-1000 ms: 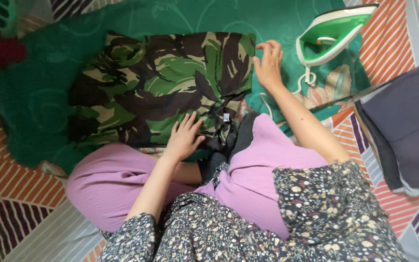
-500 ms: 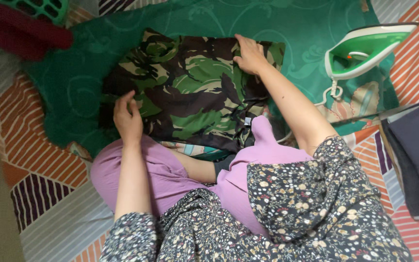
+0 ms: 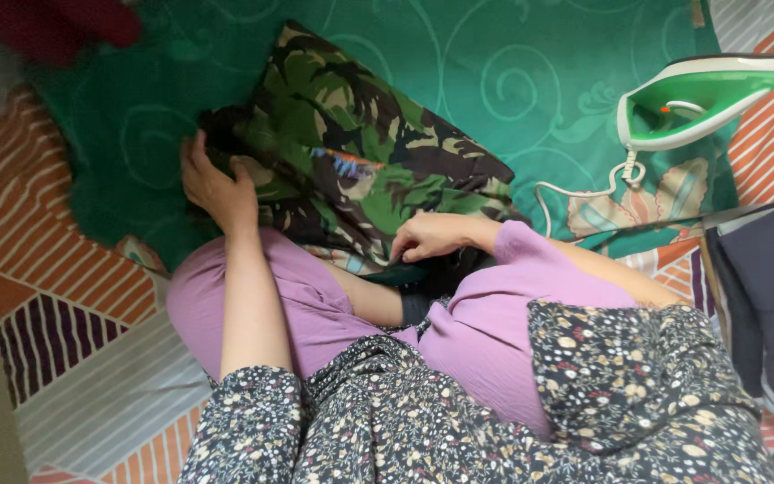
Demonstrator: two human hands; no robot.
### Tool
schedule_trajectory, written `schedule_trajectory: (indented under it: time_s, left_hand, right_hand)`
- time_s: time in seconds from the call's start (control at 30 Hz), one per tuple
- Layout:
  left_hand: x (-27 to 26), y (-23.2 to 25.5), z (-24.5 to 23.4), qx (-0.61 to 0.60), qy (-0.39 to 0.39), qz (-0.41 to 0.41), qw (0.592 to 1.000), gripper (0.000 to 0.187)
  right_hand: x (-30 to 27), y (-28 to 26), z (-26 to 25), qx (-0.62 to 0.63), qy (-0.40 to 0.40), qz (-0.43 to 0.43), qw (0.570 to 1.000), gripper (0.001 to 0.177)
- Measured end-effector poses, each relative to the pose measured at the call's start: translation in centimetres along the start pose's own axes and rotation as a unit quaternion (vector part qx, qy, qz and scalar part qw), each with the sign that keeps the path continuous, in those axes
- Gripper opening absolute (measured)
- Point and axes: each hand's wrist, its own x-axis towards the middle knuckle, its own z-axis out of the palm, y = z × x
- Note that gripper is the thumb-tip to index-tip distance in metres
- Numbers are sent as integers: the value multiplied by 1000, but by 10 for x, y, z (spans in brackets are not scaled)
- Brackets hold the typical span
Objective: The person irons a camouflage-patterned shirt on a bed using a green and white iron. They smooth the fabric, move the iron across different sections, and flip the shirt to iron both sides.
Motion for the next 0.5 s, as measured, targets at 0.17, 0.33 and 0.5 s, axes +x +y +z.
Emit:
schedule_trajectory:
  time_s: [0.17,0.33,0.5]
  left_hand:
    - [1,-6,11,41,-38,-48,997,93]
    - [1,-26,18,-42,-78,-83,993,98]
    - [4,-21,15,48,-181,-67,980,76]
  right_hand:
    - [-20,15,-18,-54,171,117,977,24]
    - [-29,55,-19,-172,425,190,868,20]
    - [-31,86,-8,-187,472,264,820,25]
